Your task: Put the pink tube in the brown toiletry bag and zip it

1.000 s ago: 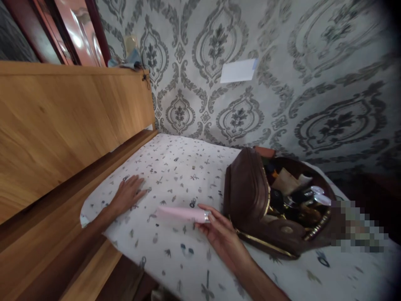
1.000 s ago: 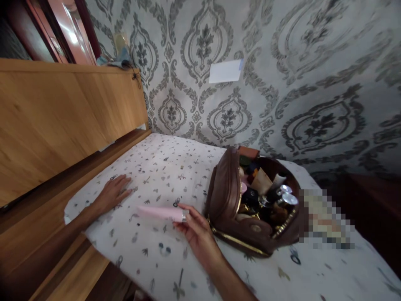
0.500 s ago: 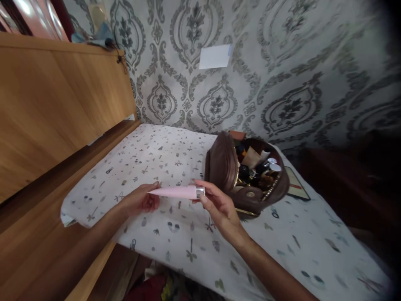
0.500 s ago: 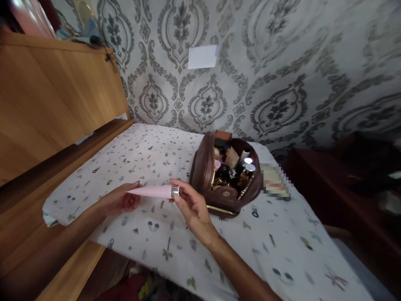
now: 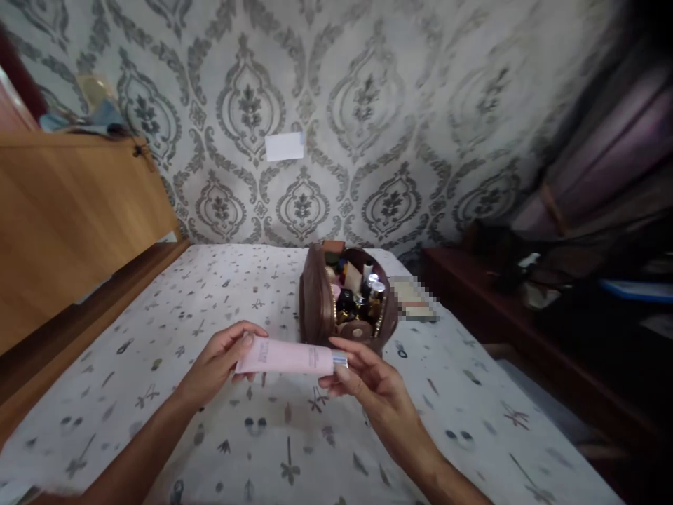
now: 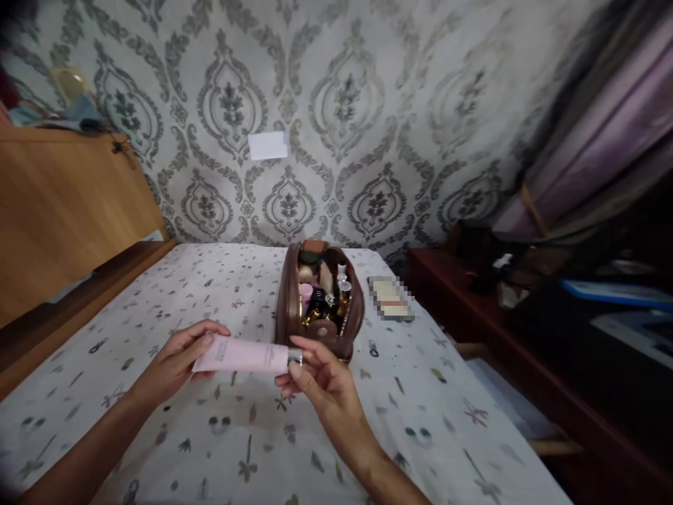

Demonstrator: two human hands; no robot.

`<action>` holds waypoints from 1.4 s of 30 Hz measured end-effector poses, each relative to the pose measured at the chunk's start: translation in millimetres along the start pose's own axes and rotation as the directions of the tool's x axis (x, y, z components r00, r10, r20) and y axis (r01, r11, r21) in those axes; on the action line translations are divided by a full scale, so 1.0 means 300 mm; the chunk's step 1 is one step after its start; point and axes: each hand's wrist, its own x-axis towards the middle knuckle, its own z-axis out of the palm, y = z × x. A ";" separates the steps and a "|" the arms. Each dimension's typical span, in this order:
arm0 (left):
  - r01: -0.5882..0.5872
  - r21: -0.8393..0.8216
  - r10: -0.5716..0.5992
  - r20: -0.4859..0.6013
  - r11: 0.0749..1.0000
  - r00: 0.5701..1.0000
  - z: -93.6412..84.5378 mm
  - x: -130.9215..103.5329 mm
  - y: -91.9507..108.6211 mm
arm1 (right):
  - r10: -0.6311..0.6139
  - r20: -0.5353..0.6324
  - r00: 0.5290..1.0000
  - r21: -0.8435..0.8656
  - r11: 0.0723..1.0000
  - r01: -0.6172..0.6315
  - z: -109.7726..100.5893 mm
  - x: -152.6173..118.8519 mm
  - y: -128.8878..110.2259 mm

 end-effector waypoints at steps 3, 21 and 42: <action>-0.028 0.076 0.023 0.067 0.997 0.997 0.033 0.026 0.026 | -0.040 -0.063 0.997 0.061 0.997 0.044 -0.036 -0.001 -0.035; -0.226 0.125 0.195 0.220 0.966 0.956 0.260 0.069 0.131 | -0.402 -0.091 0.911 -0.123 0.912 0.390 -0.219 0.020 -0.337; -0.157 0.169 0.189 -0.195 0.973 0.962 0.148 0.233 -0.134 | -0.523 -0.232 0.820 -0.459 0.802 0.382 -0.235 0.225 -0.335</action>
